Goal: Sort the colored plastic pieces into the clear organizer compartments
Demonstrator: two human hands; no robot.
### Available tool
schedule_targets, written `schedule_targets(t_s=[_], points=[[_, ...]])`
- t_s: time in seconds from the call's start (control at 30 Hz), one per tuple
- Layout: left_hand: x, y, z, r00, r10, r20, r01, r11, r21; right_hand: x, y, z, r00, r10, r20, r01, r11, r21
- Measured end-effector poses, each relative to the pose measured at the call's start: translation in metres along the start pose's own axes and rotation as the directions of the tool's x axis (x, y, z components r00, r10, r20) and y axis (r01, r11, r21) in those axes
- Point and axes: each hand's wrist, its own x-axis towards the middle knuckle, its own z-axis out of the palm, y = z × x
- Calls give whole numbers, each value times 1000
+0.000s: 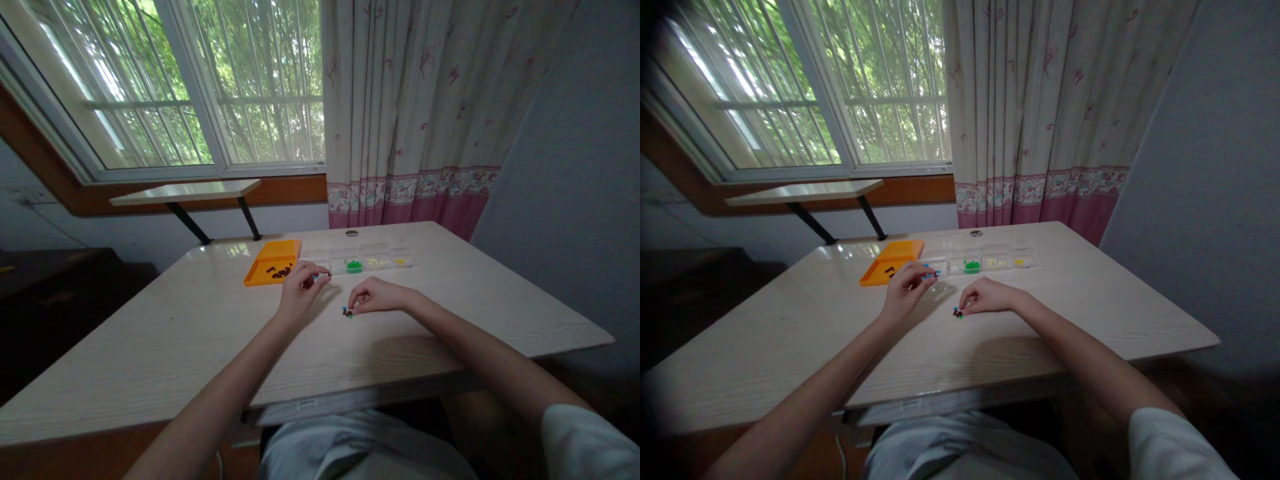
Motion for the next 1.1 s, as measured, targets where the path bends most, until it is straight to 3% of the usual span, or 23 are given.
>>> schedule_targets(t_s=[0.13, 0.27, 0.4, 0.5, 0.9, 1.0, 1.1], points=[[2, -6, 0, 998, -56, 2, 56, 993, 106, 1, 3, 2, 1000, 3, -18, -2, 1000, 31], [6, -34, -11, 987, -148, -59, 159, 945, 286, 0, 3, 2, 1000, 8, 9, -9, 991, 131], [9, -70, -29, 913, -375, -159, 405, 800, 442, -3, 2, -2, 999, 38, 23, -40, 994, 100], [9, -84, -37, 861, -473, -189, 498, 705, 505, -3, 1, -3, 999, 42, 22, -44, 996, 75], [8, -87, -40, 833, -497, -243, 533, 604, 593, -1, 5, 1, 1000, 15, 7, -15, 999, 39], [9, -90, -39, 864, -446, -234, 493, 654, 574, -1, 6, 2, 1000, 18, 13, -19, 998, 62], [9, -87, -35, 916, -352, -191, 399, 761, 511, 1, 4, 3, 1000, 13, -22, -10, 994, 113]])
